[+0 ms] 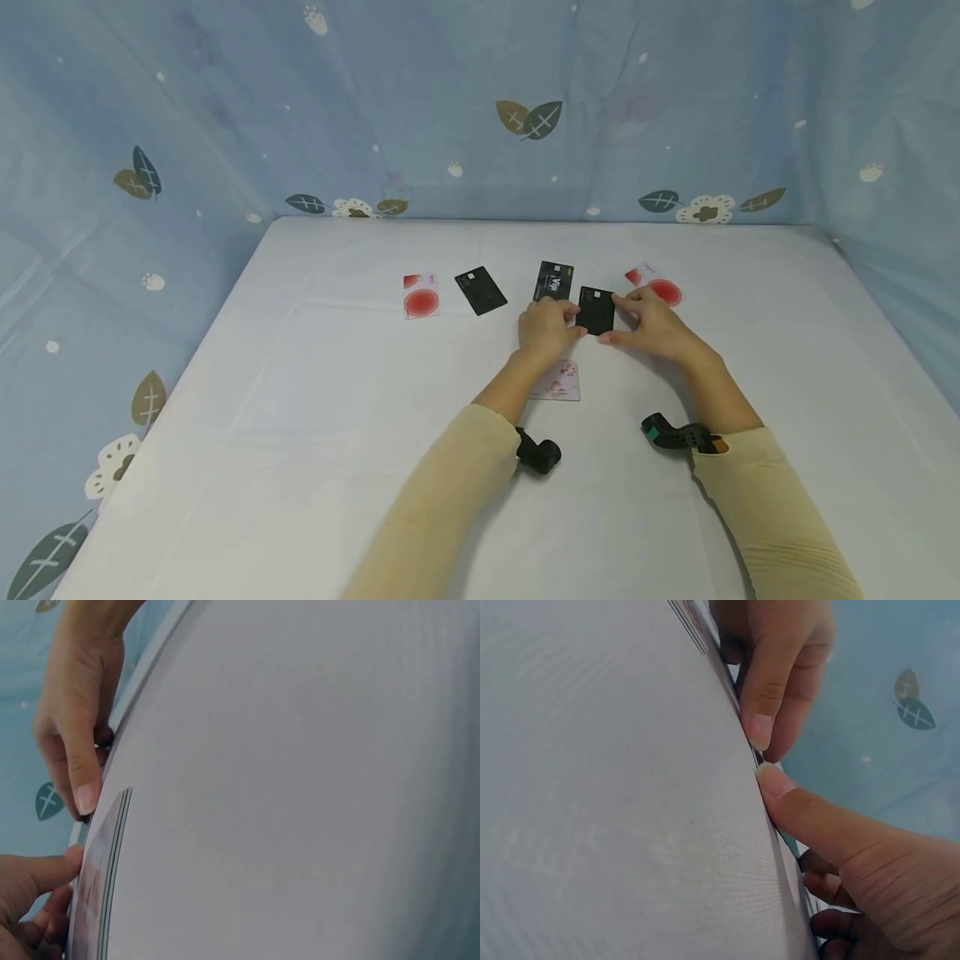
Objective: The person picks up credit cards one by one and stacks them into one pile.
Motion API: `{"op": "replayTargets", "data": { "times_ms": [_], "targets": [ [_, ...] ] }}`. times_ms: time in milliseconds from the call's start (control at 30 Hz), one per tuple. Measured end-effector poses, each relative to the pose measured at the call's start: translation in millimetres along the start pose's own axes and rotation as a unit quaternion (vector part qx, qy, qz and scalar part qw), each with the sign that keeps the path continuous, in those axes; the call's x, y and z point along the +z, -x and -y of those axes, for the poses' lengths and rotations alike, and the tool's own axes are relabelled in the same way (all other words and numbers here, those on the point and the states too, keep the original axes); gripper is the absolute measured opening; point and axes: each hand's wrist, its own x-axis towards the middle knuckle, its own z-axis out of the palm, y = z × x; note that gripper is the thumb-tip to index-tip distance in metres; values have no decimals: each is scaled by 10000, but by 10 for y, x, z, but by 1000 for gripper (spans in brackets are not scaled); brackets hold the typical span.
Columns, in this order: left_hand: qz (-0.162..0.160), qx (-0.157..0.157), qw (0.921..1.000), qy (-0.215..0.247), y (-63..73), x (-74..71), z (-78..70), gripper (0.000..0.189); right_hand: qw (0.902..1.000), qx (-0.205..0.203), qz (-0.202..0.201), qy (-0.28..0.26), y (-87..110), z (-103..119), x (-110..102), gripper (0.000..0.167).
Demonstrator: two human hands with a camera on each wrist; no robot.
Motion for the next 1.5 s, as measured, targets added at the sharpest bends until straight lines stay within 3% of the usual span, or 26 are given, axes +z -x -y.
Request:
{"op": "replayTargets", "data": {
  "times_ms": [367, 433, 633, 867, 1133, 1333, 1500],
  "targets": [
    [496, 227, 9974, 477, -12, -117, 59, 27, 9984, -560, 89, -17, 14, -39, 1, 76],
    [516, 257, 9974, 432, -20, -119, 65, 34, 9980, -628, 80, -37, 15, -50, 6, 74],
    [646, 438, 9968, 163, -73, -110, 91, 80, 9966, -813, -7, -124, 28, -60, 6, 65],
    [939, 525, 9917, 697, -88, -142, 167, 79, 9946, -1014, 16, -203, 39, -55, 1, 55],
    [789, 455, 9894, 1132, -68, -156, 165, 72, 9924, -1038, -58, -658, 65, -50, 9, 48],
    [603, 301, 9926, 1010, -41, -143, 137, 65, 9919, -568, -222, -1113, 71, -67, 41, 45],
    [418, 168, 9938, 1014, -40, -121, 133, 63, 9901, -537, -293, -1260, 61, -102, 43, 41]
  ]
}}
